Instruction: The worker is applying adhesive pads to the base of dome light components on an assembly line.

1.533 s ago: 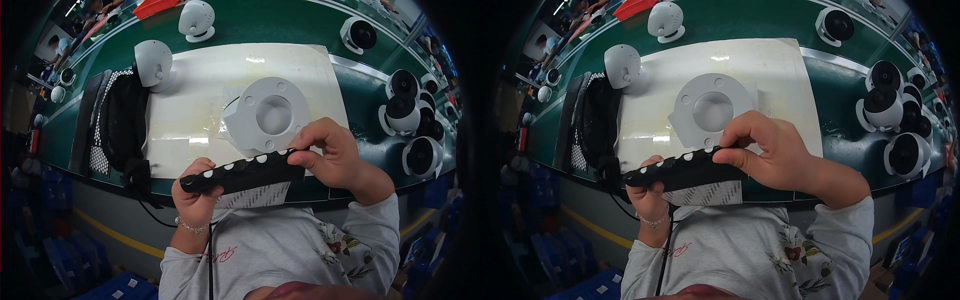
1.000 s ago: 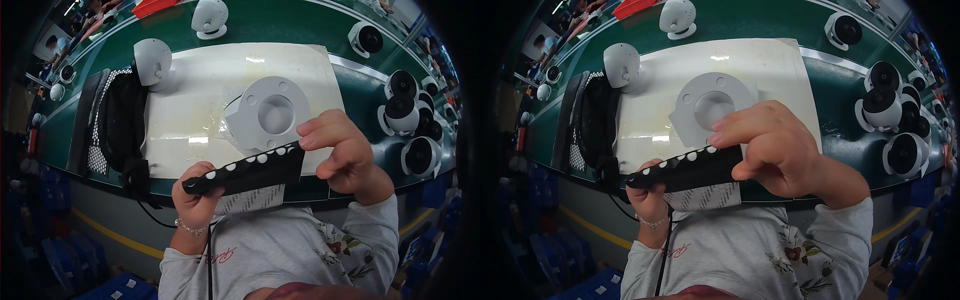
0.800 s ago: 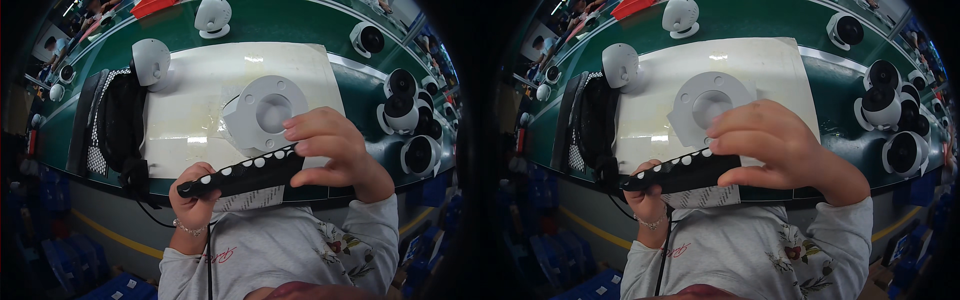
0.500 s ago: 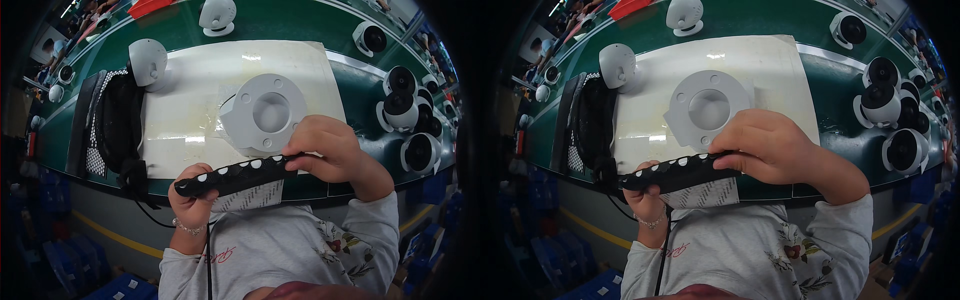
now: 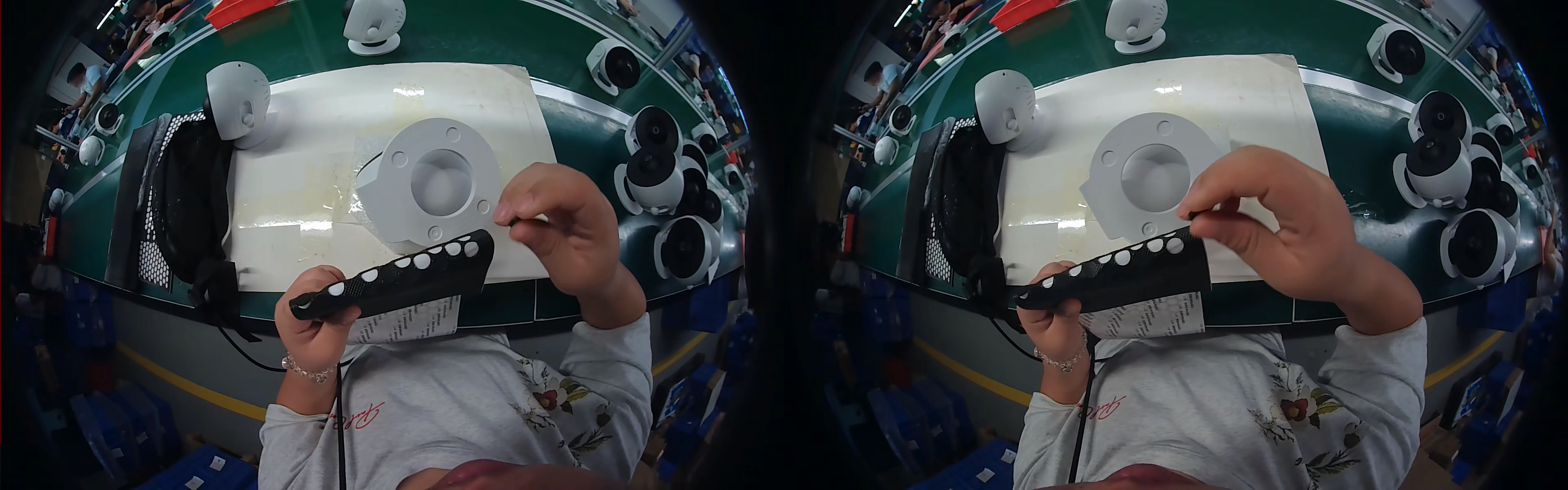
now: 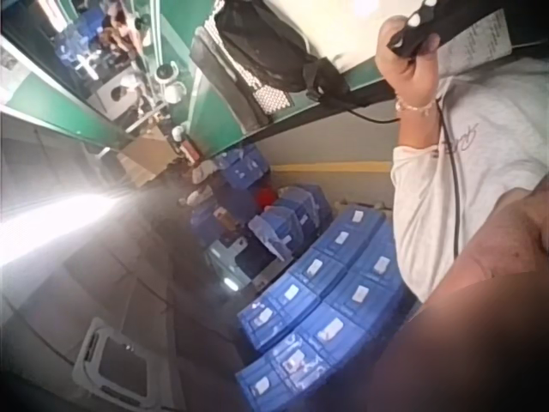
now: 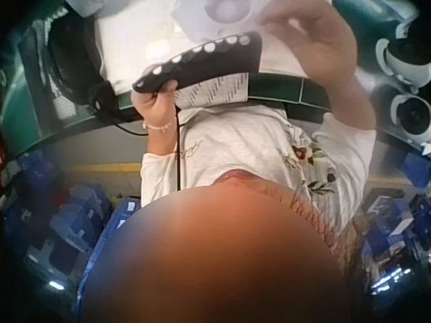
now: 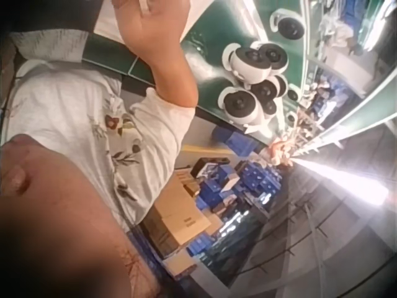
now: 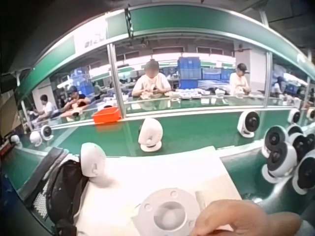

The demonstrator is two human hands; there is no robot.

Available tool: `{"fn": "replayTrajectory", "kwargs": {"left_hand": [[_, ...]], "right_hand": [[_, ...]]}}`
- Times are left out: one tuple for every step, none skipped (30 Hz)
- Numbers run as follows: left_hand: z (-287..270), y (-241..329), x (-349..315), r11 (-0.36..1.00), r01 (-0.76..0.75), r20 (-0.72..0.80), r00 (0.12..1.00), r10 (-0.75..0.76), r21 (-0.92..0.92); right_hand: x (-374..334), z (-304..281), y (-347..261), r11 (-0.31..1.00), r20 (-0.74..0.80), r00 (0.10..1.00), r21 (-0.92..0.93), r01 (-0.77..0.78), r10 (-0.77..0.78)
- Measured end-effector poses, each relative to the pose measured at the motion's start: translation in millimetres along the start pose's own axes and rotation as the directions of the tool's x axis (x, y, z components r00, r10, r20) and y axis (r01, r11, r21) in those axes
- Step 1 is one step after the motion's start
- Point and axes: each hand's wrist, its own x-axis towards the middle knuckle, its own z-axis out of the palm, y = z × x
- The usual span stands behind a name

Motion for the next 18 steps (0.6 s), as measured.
{"fn": "replayTrajectory", "kwargs": {"left_hand": [[0.1,0.1,0.2,1.000,0.010,0.005,1.000,-0.010,-0.001],[0.1,0.0,0.2,1.000,0.021,0.011,1.000,-0.021,-0.002],[0.2,0.1,0.1,1.000,0.021,0.011,1.000,-0.021,-0.002],[0.4,0.2,-0.1,1.000,0.019,0.009,1.000,-0.019,-0.007],[0.6,0.3,-0.2,1.000,0.018,0.007,1.000,-0.018,-0.012],[0.9,0.7,-0.4,1.000,0.018,0.006,1.000,-0.018,-0.011],[1.1,1.5,-0.5,1.000,0.018,0.005,1.000,-0.018,-0.008],[1.2,1.9,-0.7,1.000,0.018,0.004,1.000,-0.018,-0.005],[1.2,1.2,-0.6,1.000,0.019,0.004,1.000,-0.019,-0.006],[0.8,0.2,-0.7,1.000,0.008,0.015,1.000,-0.008,-0.005],[0.8,-0.5,-0.6,1.000,-0.002,0.026,1.000,0.002,-0.004],[1.8,0.8,-0.1,1.000,-0.002,0.026,1.000,0.002,-0.004],[3.5,3.0,0.7,1.000,-0.001,0.027,1.000,0.001,-0.003],[4.6,4.2,1.4,1.000,0.000,0.027,1.000,0.000,-0.002],[4.3,3.5,1.7,1.000,0.000,0.027,1.000,0.000,-0.002],[3.7,2.8,2.3,1.000,-0.008,0.058,0.998,0.008,0.008],[3.3,2.1,2.3,1.000,-0.017,0.089,0.996,0.015,0.018],[3.6,1.9,2.1,1.000,-0.016,0.090,0.996,0.014,0.018]], "right_hand": [[1.9,1.0,-3.2,0.999,0.029,0.999,-0.045,0.014,-0.013],[2.7,0.1,-4.7,0.999,0.030,0.999,-0.045,0.014,-0.012],[3.2,-1.0,-6.4,0.993,0.106,0.994,-0.113,0.043,-0.031],[3.5,-1.6,-7.1,0.981,0.182,0.982,-0.177,0.077,-0.044],[4.8,-1.6,-6.3,0.981,0.182,0.982,-0.178,0.077,-0.044],[7.1,-1.3,-4.1,0.964,0.198,0.970,-0.192,0.183,-0.144],[8.6,0.1,-2.4,0.936,0.215,0.946,-0.205,0.286,-0.242],[9.0,3.8,-0.5,0.936,0.216,0.946,-0.203,0.287,-0.243],[9.0,8.6,1.4,0.924,0.165,0.948,-0.227,0.307,-0.274],[8.8,12.0,1.9,0.912,0.115,0.946,-0.252,0.324,-0.305],[8.2,14.2,0.6,0.912,0.115,0.946,-0.253,0.323,-0.304],[7.2,16.3,-1.0,0.941,0.156,0.966,-0.240,0.240,-0.207],[6.6,17.2,-1.9,0.961,0.198,0.974,-0.230,0.153,-0.108],[6.5,17.2,-1.5,0.961,0.197,0.974,-0.230,0.152,-0.107],[6.0,17.5,0.0,0.955,0.226,0.967,-0.241,0.172,-0.117],[5.3,18.0,1.6,0.949,0.255,0.959,-0.251,0.191,-0.125],[4.3,18.9,2.9,0.949,0.256,0.959,-0.250,0.191,-0.125],[3.1,19.9,3.5,0.941,0.234,0.962,-0.271,0.202,-0.139]]}}
